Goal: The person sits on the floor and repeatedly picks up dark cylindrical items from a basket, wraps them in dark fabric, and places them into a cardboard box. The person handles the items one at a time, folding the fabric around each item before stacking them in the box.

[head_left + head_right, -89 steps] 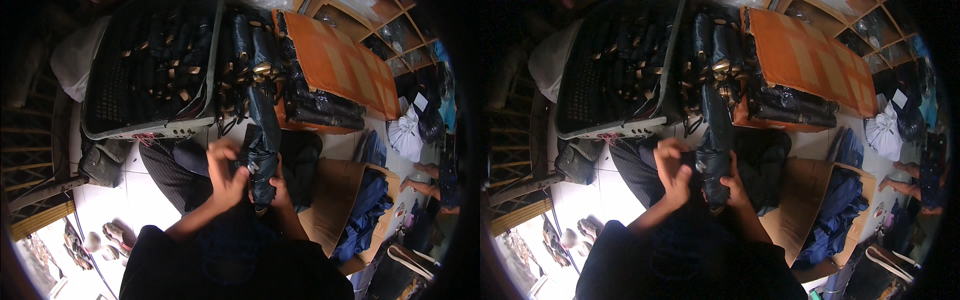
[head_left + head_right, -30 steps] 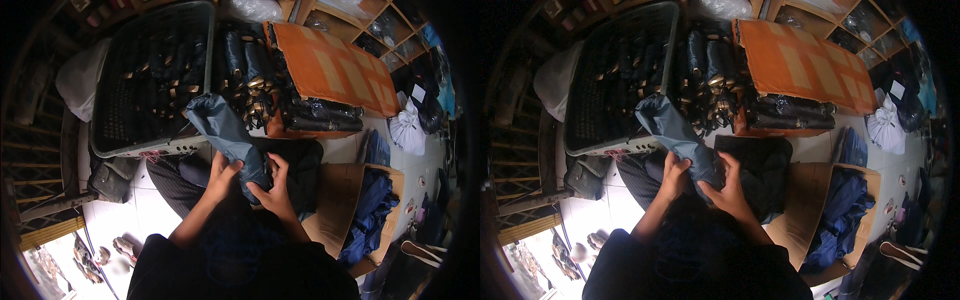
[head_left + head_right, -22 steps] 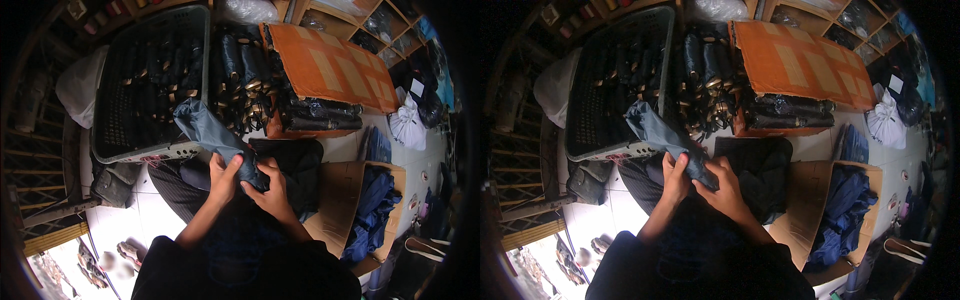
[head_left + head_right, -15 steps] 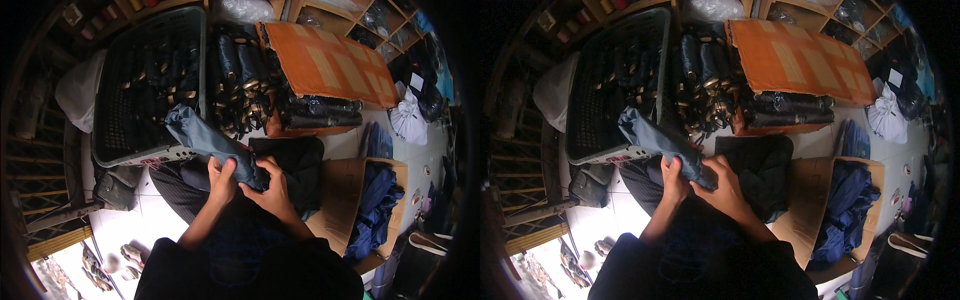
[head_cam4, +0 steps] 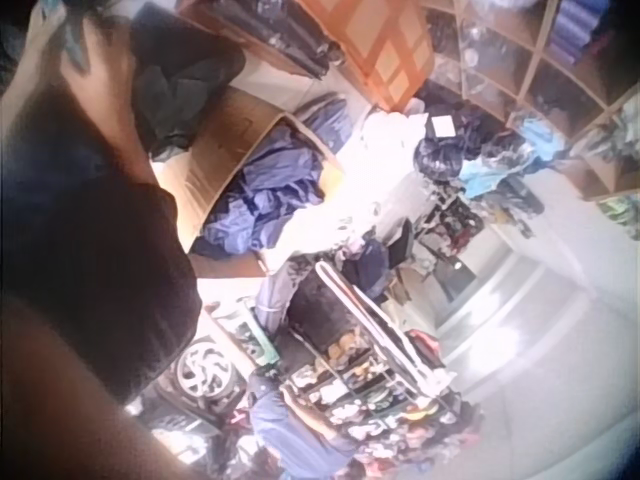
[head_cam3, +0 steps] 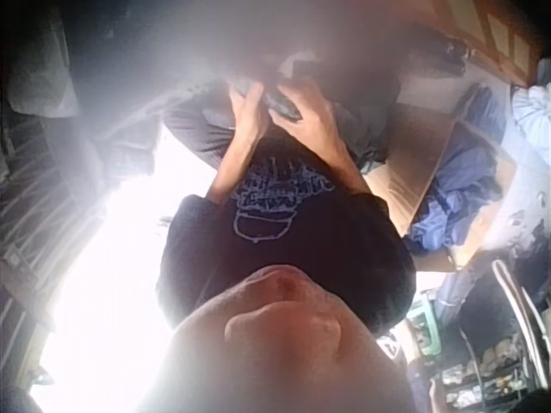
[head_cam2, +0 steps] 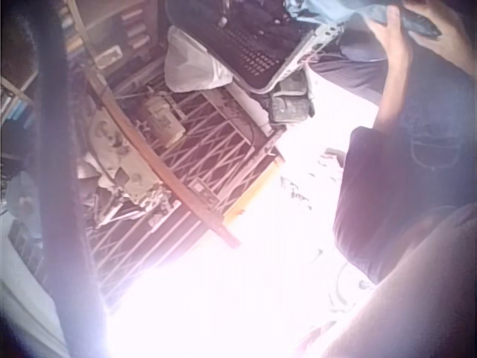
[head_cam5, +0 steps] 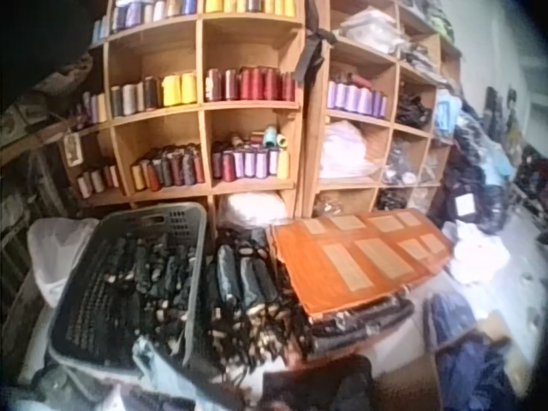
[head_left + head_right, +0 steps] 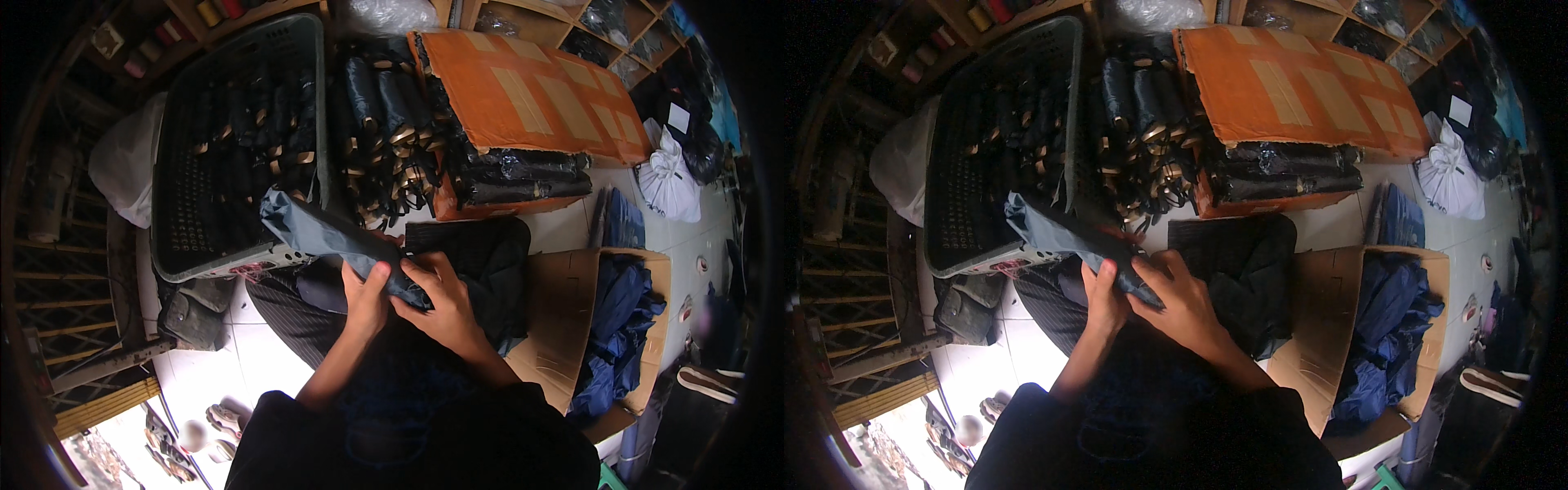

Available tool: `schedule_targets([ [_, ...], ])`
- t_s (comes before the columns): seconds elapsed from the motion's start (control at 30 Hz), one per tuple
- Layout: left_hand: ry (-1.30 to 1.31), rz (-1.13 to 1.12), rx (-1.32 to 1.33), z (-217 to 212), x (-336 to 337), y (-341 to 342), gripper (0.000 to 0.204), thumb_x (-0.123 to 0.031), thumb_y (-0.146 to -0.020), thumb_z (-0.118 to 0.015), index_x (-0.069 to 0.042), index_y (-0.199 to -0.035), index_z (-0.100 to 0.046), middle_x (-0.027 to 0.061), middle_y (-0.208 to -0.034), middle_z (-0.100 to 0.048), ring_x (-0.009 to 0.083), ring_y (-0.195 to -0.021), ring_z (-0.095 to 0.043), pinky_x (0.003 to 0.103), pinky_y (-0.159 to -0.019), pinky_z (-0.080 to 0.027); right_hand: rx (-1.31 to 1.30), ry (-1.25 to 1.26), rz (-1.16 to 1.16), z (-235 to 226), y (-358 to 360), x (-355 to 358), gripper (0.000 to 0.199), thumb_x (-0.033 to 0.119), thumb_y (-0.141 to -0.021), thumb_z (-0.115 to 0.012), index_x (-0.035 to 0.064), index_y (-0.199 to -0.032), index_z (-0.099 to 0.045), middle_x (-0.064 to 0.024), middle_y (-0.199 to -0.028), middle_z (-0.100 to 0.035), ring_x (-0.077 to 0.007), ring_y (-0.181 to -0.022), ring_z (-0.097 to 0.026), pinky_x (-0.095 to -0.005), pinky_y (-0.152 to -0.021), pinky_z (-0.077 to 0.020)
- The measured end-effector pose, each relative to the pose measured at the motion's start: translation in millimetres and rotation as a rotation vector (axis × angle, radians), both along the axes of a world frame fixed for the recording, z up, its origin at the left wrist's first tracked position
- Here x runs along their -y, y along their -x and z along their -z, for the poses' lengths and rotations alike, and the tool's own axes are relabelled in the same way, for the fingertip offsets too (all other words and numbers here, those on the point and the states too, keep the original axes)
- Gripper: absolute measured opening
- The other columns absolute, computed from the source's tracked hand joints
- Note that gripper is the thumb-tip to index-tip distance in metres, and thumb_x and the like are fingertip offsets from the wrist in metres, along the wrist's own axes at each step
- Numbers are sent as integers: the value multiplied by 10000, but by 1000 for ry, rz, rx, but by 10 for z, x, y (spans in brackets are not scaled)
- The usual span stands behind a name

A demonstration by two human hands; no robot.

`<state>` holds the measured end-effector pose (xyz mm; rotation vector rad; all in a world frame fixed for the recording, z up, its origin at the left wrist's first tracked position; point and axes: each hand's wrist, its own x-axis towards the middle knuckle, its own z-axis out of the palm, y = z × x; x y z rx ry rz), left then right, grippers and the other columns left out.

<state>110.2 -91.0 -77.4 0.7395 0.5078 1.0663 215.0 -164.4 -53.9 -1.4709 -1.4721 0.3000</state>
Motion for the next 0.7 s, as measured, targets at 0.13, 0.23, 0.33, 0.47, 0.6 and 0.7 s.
schedule_targets([
  [0.13, -29, 139, 24, 39, -36, 22, 586, -307, -770, -760, 15, -1167, -472, 117, -1073, -559, 259, -1075, -559, 366, -903, -455, 43, -10, 19, -13, -1, 15, 577, 82, -672, -790, 57, -1193, -544, -154, -1025, -541, -316, -830, -646, -359, -649, -552],
  [0.23, 43, 129, 21, 19, -13, 27, 574, -321, -757, -762, 17, -1133, -490, 127, -1075, -558, 261, -1027, -572, 361, -874, -464, 16, 34, 17, -14, 18, 22, 645, 79, -656, -811, 49, -1226, -511, -169, -1058, -536, -326, -881, -618, -378, -699, -528],
  [0.33, 65, 28, -9, 46, -28, 64, 634, -360, -725, -773, 11, -1145, -477, 114, -1021, -546, 250, -952, -570, 352, -851, -470, -99, 97, -44, -145, 17, 30, 710, 113, -673, -816, 56, -1282, -455, -186, -1139, -513, -335, -990, -586, -397, -820, -499],
  [0.47, 76, 180, 225, -13, -236, 75, 778, -435, -684, -761, -13, -1235, -409, 88, -954, -484, 228, -896, -540, 374, -855, -470, -202, 58, -208, -208, -44, -1, 742, 117, -694, -809, 55, -1315, -407, -215, -1252, -450, -346, -1116, -528, -411, -945, -436],
  [0.6, -26, 160, 92, -155, -261, -32, 879, -489, -687, -674, -37, -1363, -340, 98, -1033, -487, 249, -1006, -514, 417, -964, -413, -223, 4, -226, 2, 41, 5, 708, 60, -715, -774, 66, -1320, -405, -242, -1293, -401, -379, -1145, -507, -425, -952, -435],
  [0.7, 0, 92, -11, -277, -247, 6, 860, -478, -727, -669, -23, -1372, -328, 143, -1082, -527, 273, -1010, -562, 408, -927, -453, -124, -12, -158, 22, 29, -2, 689, 26, -718, -752, 84, -1316, -414, -254, -1288, -400, -395, -1132, -512, -436, -940, -445],
])
